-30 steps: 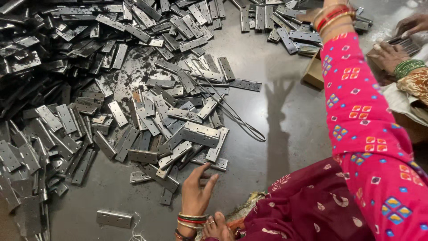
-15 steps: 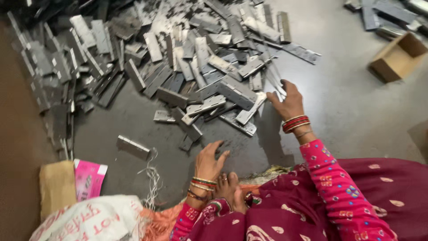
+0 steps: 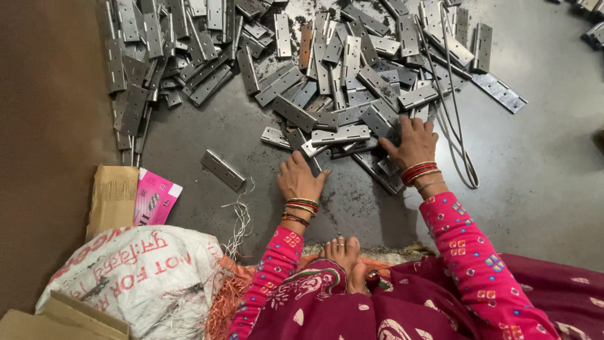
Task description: The person gathers metal hinges from the floor, aligns them, and threads them onto a long metal rod to form a stack.
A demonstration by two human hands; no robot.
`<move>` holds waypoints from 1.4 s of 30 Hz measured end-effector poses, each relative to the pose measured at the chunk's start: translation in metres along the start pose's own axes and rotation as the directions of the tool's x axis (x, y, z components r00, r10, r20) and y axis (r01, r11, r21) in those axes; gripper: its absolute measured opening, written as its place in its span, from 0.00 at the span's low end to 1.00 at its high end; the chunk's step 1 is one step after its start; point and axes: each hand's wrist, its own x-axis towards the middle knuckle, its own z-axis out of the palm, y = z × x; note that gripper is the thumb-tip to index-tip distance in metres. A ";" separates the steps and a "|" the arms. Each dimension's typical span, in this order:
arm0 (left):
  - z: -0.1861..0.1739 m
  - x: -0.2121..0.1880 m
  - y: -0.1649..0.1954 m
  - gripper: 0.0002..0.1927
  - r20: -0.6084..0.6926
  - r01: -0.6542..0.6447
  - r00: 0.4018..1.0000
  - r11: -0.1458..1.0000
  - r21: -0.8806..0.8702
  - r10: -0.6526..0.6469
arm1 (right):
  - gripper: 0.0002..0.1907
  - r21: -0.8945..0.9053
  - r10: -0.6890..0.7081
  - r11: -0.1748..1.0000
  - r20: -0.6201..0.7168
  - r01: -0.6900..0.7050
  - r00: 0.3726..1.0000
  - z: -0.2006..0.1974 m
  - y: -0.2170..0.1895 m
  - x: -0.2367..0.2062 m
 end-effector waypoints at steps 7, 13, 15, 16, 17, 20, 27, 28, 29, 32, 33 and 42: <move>0.043 0.038 -0.052 0.38 -0.080 0.079 0.991 0.951 -0.299 -0.108 | 0.41 0.061 0.119 0.988 0.282 -0.142 0.952 -0.005 0.021 0.010; 0.000 0.045 -0.111 0.21 -0.035 -0.060 0.998 0.885 -0.461 0.050 | 0.24 0.340 0.105 0.914 0.328 -0.221 0.939 -0.024 0.035 0.009; -0.021 0.052 -0.105 0.17 -0.025 -0.159 0.986 0.871 -0.465 0.166 | 0.19 0.239 0.024 0.966 0.295 -0.098 0.955 -0.035 0.023 0.021; -0.031 0.066 -0.097 0.16 -0.009 -0.202 0.974 0.860 -0.469 0.224 | 0.19 0.281 -0.103 0.959 0.254 0.029 0.962 -0.038 0.012 0.029; -0.036 0.079 -0.082 0.18 0.014 -0.254 0.959 0.878 -0.406 0.283 | 0.18 0.317 -0.229 0.935 0.205 0.157 0.952 -0.039 0.000 0.041; -0.045 0.125 -0.029 0.22 -0.026 -0.663 0.741 0.738 0.125 0.670 | 0.24 0.214 -0.519 0.844 0.099 0.491 0.849 -0.033 -0.042 0.077; -0.050 0.147 -0.014 0.50 0.399 -0.524 0.811 0.835 0.170 0.427 | 0.36 0.061 -0.417 0.900 0.410 0.431 0.811 -0.028 -0.064 0.094; -0.048 0.140 -0.020 0.47 0.366 -0.498 0.830 0.854 0.149 0.421 | 0.36 0.050 -0.417 0.898 0.408 0.437 0.812 -0.026 -0.062 0.092; -0.046 0.133 -0.026 0.44 0.330 -0.474 0.849 0.871 0.128 0.413 | 0.37 0.040 -0.419 0.896 0.403 0.442 0.813 -0.025 -0.060 0.089; -0.032 0.105 -0.032 0.47 0.284 -0.415 0.890 0.891 0.183 0.356 | 0.40 -0.002 -0.377 0.907 0.439 0.420 0.816 -0.017 -0.053 0.075; -0.027 0.094 -0.032 0.50 0.250 -0.395 0.903 0.905 0.161 0.349 | 0.42 -0.022 -0.350 0.915 0.453 0.403 0.820 -0.015 -0.051 0.069; -0.013 0.033 -0.005 0.48 0.111 -0.292 0.955 0.937 0.189 0.275 | 0.55 0.057 -0.373 0.923 0.371 0.380 0.851 -0.007 -0.030 0.009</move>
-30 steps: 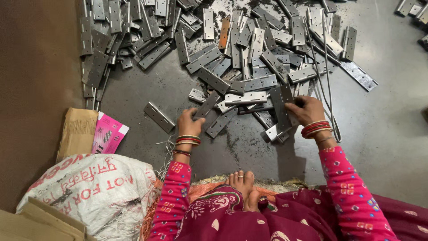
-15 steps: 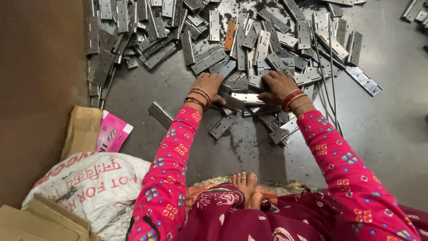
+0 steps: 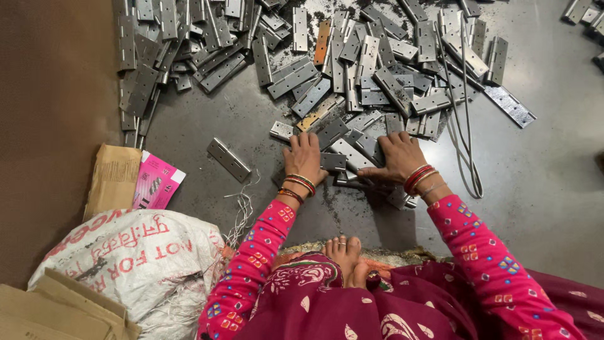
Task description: The person gathers metal hinges from the floor, aligns them, and threads them onto a long metal rod to form a stack.
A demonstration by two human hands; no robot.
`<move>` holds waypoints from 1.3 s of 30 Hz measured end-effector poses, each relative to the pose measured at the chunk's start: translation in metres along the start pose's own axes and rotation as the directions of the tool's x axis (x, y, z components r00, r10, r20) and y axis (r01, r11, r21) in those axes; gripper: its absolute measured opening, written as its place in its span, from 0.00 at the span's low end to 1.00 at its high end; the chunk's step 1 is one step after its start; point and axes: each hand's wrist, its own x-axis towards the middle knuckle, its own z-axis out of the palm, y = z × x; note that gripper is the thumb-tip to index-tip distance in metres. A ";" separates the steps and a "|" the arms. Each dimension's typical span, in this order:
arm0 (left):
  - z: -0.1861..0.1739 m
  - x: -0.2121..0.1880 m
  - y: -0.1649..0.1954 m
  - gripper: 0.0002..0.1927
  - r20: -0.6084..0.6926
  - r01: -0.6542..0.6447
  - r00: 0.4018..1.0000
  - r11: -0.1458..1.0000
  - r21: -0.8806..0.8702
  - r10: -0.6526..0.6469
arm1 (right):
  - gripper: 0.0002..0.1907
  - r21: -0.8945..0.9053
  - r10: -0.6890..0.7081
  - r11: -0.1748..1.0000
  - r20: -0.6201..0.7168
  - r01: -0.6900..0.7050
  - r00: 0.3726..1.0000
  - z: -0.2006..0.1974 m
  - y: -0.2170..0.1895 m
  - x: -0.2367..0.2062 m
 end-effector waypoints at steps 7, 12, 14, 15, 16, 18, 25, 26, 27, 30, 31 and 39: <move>0.002 -0.018 0.002 0.41 -0.079 -0.038 0.996 0.999 -0.021 0.036 | 0.54 0.043 0.159 0.983 0.258 -0.176 0.953 0.025 0.009 -0.008; 0.015 -0.014 0.002 0.40 0.051 -0.007 0.999 1.000 0.010 0.007 | 0.53 0.126 0.193 0.967 0.202 -0.221 0.960 0.031 0.008 -0.022; 0.018 -0.012 0.002 0.39 0.150 0.058 0.987 0.998 -0.019 -0.054 | 0.55 0.162 0.257 0.935 0.301 -0.315 0.918 0.028 0.002 -0.025; 0.020 -0.013 0.001 0.40 0.122 0.049 0.992 0.998 -0.036 -0.044 | 0.56 0.175 0.286 0.916 0.347 -0.361 0.893 0.026 -0.002 -0.028; 0.020 -0.014 0.001 0.40 0.097 0.042 0.995 0.998 -0.053 -0.037 | 0.56 0.161 0.308 0.914 0.325 -0.373 0.894 0.024 -0.006 -0.029; 0.022 -0.021 0.002 0.41 0.027 0.041 0.999 0.996 -0.080 -0.039 | 0.57 0.136 0.345 0.908 0.290 -0.396 0.893 0.022 -0.014 -0.035; 0.029 -0.022 -0.002 0.40 0.066 0.121 0.991 0.986 -0.117 -0.114 | 0.57 0.160 0.437 0.865 0.230 -0.476 0.870 0.027 -0.041 -0.053; 0.031 -0.019 -0.006 0.40 0.110 0.155 0.984 0.974 -0.163 -0.138 | 0.57 0.147 0.454 0.861 0.210 -0.487 0.866 0.029 -0.045 -0.056; 0.034 -0.018 -0.011 0.41 0.159 0.202 0.973 0.956 -0.214 -0.170 | 0.56 0.135 0.471 0.857 0.188 -0.498 0.862 0.030 -0.048 -0.059; 0.050 -0.027 -0.027 0.43 0.238 0.307 0.945 0.858 -0.413 -0.224 | 0.55 0.162 0.503 0.833 0.175 -0.529 0.846 0.035 -0.055 -0.066; 0.058 -0.032 -0.031 0.44 0.204 0.303 0.952 0.798 -0.520 -0.228 | 0.55 0.180 0.497 0.837 0.149 -0.517 0.855 0.037 -0.056 -0.067; 0.089 -0.070 -0.014 0.35 0.173 0.273 0.931 0.301 -0.914 -0.321 | 0.51 0.283 0.459 0.832 0.134 -0.478 0.878 0.049 -0.060 -0.072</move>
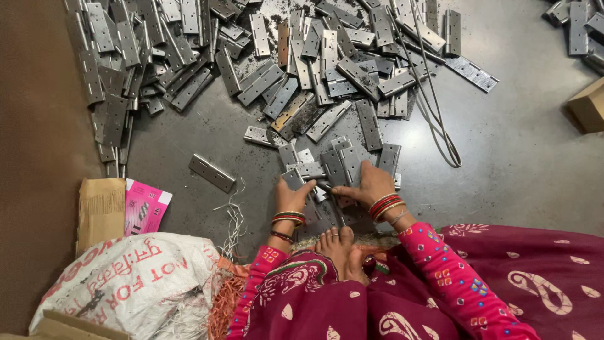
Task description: The person gathers metal hinges from the floor, aligns them, and threads them onto a long metal rod to form a stack.
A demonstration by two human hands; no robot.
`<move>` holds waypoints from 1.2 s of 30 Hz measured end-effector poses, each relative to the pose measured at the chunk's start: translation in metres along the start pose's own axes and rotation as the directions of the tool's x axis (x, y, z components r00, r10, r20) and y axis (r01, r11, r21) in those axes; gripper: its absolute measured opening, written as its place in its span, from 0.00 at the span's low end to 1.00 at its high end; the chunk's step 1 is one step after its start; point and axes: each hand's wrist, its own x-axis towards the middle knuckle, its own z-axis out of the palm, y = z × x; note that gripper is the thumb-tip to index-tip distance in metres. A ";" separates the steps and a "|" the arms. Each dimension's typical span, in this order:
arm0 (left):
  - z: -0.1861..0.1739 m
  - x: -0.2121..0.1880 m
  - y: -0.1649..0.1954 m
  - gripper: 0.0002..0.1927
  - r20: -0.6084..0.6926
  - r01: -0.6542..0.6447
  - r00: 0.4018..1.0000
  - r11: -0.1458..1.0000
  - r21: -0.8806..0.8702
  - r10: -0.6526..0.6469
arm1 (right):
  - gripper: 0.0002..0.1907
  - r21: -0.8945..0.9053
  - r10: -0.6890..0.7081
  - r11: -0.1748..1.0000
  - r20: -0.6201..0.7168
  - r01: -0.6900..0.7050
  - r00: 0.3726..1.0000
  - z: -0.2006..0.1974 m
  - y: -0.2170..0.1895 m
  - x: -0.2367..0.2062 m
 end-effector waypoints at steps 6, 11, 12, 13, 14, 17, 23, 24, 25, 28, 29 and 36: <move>0.013 -0.004 0.008 0.30 -0.067 0.022 0.998 1.000 -0.006 -0.022 | 0.54 0.064 0.070 0.995 0.030 -0.072 0.997 0.001 -0.003 -0.006; 0.008 0.008 -0.008 0.31 0.116 0.011 0.993 0.971 -0.239 0.018 | 0.54 0.160 0.046 0.986 0.025 -0.050 0.999 0.012 0.003 -0.006; 0.000 0.008 -0.008 0.33 0.134 0.135 0.984 0.981 -0.139 -0.117 | 0.54 0.166 0.058 0.984 -0.005 -0.056 0.998 0.015 0.004 -0.008; -0.007 0.009 -0.006 0.34 0.140 0.041 0.989 0.998 -0.040 -0.035 | 0.55 0.259 0.097 0.962 -0.018 -0.089 0.995 0.019 0.004 -0.009; -0.012 0.008 -0.003 0.33 0.116 0.185 0.974 0.977 0.105 -0.197 | 0.55 0.258 0.101 0.961 0.025 -0.104 0.995 0.023 0.003 -0.012; 0.002 0.006 0.018 0.31 0.129 0.135 0.981 0.986 0.095 -0.146 | 0.56 0.291 0.106 0.950 0.045 -0.114 0.993 0.032 -0.002 -0.020; 0.136 0.013 0.056 0.29 0.144 0.145 0.977 0.986 0.084 -0.156 | 0.52 0.629 0.052 0.776 0.012 -0.048 0.999 0.051 -0.002 -0.017; 0.140 0.012 0.058 0.28 0.142 0.145 0.978 0.986 0.078 -0.155 | 0.52 0.672 0.045 0.740 0.002 -0.035 0.999 0.056 -0.001 -0.013; 0.143 0.012 0.057 0.28 0.138 0.146 0.978 0.986 0.077 -0.156 | 0.51 0.698 0.040 0.715 -0.005 -0.025 0.999 0.062 0.006 -0.012; 0.125 0.014 0.053 0.26 0.142 0.141 0.979 0.988 0.063 -0.149 | 0.49 0.760 0.030 0.649 -0.020 -0.004 0.999 0.083 0.004 -0.010; 0.122 0.016 0.052 0.26 0.143 0.140 0.979 0.989 0.054 -0.147 | 0.49 0.770 0.032 0.638 -0.026 -0.001 0.999 0.088 0.005 -0.009; 0.060 0.015 0.020 0.23 0.158 0.124 0.980 0.992 -0.024 -0.119 | 0.51 0.761 0.035 0.649 -0.051 0.016 0.998 0.091 0.000 -0.014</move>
